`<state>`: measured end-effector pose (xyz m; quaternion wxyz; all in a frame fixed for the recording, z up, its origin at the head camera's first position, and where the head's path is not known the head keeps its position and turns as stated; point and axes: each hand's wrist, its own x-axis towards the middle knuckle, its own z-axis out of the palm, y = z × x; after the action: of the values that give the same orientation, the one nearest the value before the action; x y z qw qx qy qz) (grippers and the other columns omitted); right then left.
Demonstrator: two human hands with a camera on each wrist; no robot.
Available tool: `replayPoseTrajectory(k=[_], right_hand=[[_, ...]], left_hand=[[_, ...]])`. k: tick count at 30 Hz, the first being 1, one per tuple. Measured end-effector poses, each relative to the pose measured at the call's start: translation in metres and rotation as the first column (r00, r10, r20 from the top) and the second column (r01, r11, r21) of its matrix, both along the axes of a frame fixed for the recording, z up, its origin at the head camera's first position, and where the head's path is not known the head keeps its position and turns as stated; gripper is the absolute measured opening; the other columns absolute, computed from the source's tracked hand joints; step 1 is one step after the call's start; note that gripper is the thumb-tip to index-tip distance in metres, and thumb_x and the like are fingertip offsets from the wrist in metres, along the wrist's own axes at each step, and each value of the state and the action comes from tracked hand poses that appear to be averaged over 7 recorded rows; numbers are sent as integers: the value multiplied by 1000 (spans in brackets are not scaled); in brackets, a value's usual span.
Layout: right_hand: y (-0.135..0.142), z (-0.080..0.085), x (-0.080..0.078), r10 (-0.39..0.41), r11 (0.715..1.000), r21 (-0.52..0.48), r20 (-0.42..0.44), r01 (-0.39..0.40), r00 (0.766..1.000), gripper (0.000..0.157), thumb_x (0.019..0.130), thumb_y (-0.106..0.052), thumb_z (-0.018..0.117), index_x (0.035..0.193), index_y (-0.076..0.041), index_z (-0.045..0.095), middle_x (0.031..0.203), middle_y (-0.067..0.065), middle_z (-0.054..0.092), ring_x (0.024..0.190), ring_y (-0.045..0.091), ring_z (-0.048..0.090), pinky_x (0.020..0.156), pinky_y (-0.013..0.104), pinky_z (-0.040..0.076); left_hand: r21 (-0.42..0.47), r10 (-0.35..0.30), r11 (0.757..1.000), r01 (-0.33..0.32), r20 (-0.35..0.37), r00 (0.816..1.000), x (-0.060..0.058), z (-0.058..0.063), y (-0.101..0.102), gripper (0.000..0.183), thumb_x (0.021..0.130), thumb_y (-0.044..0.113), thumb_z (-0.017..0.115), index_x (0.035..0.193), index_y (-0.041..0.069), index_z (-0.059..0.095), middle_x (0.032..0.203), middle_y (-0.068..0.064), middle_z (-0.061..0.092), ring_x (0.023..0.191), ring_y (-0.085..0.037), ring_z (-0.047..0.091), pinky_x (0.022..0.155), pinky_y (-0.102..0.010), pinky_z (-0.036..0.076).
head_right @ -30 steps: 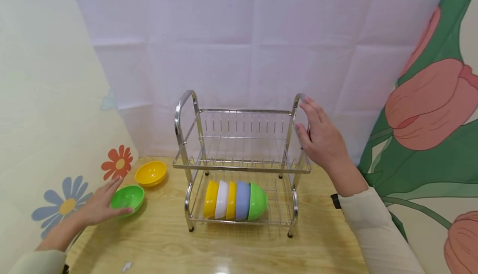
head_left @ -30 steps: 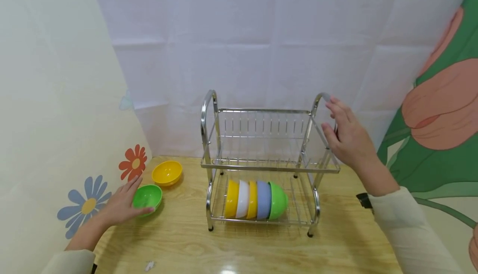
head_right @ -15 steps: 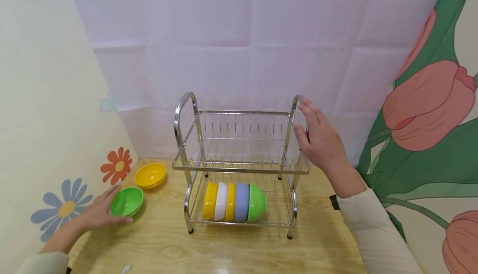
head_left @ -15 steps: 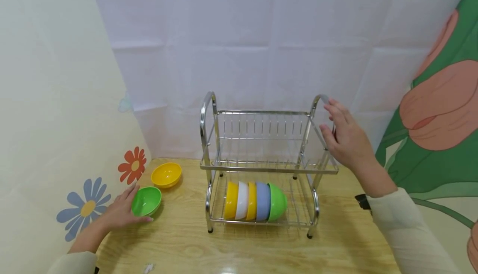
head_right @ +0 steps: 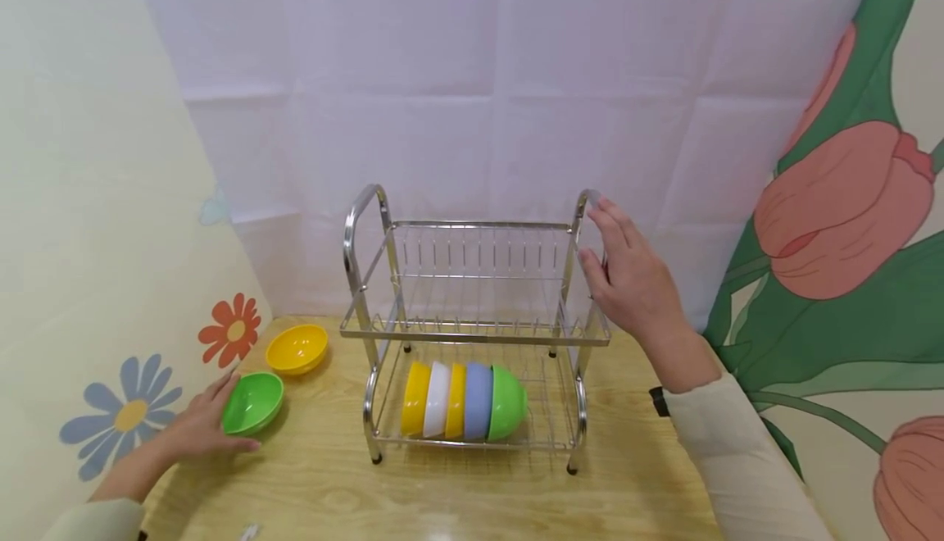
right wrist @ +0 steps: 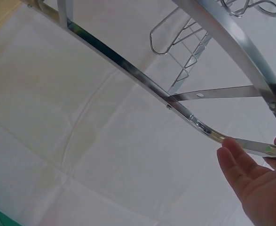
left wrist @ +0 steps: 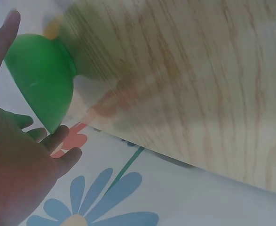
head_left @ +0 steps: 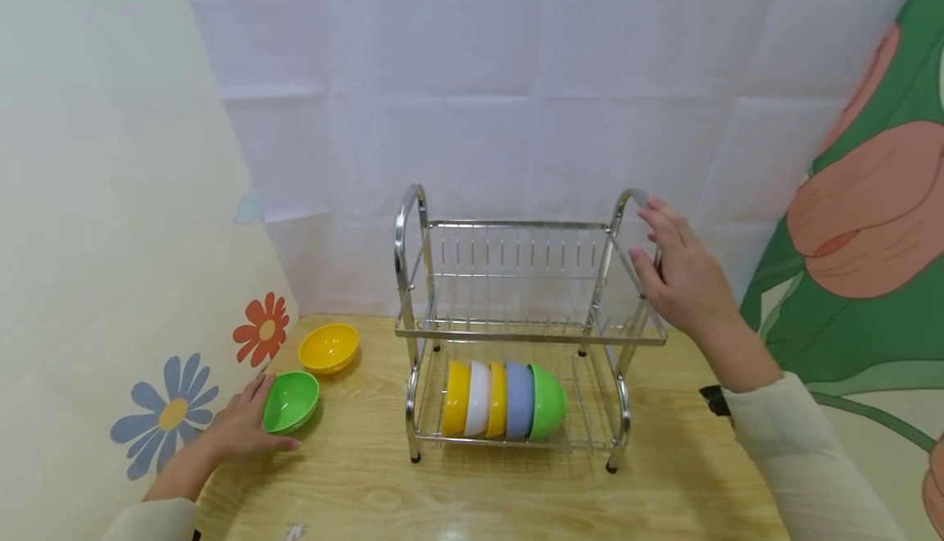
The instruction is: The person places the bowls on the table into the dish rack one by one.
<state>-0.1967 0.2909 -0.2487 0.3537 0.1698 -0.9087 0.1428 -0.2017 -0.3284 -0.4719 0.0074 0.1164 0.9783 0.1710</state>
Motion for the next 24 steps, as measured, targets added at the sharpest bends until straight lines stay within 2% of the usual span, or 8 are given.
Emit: replayPoseTrajectory(k=[12,24], right_hand=[[-1,0,3,-4,1000,-1,11,4,1000,57,101,-18,53,154,-10,33,163,12,30,112,41,61,79,61,52],[-1,0,3,-17,1000,14,0,17,1000,57,102,-17,52,155,-10,32,163,13,30,111,42,62,75,59,53]], left_hand=[[36,20,999,-20,3,1000,-5,-12,-1,134,61,56,89,151,-13,16,152,-40,20,124,-60,37,91,-73,44],[56,68,996,-69,21,997,-8,-23,-1,132,69,61,83,151,-16,14,141,-41,24,118,-57,40,92,-71,45]])
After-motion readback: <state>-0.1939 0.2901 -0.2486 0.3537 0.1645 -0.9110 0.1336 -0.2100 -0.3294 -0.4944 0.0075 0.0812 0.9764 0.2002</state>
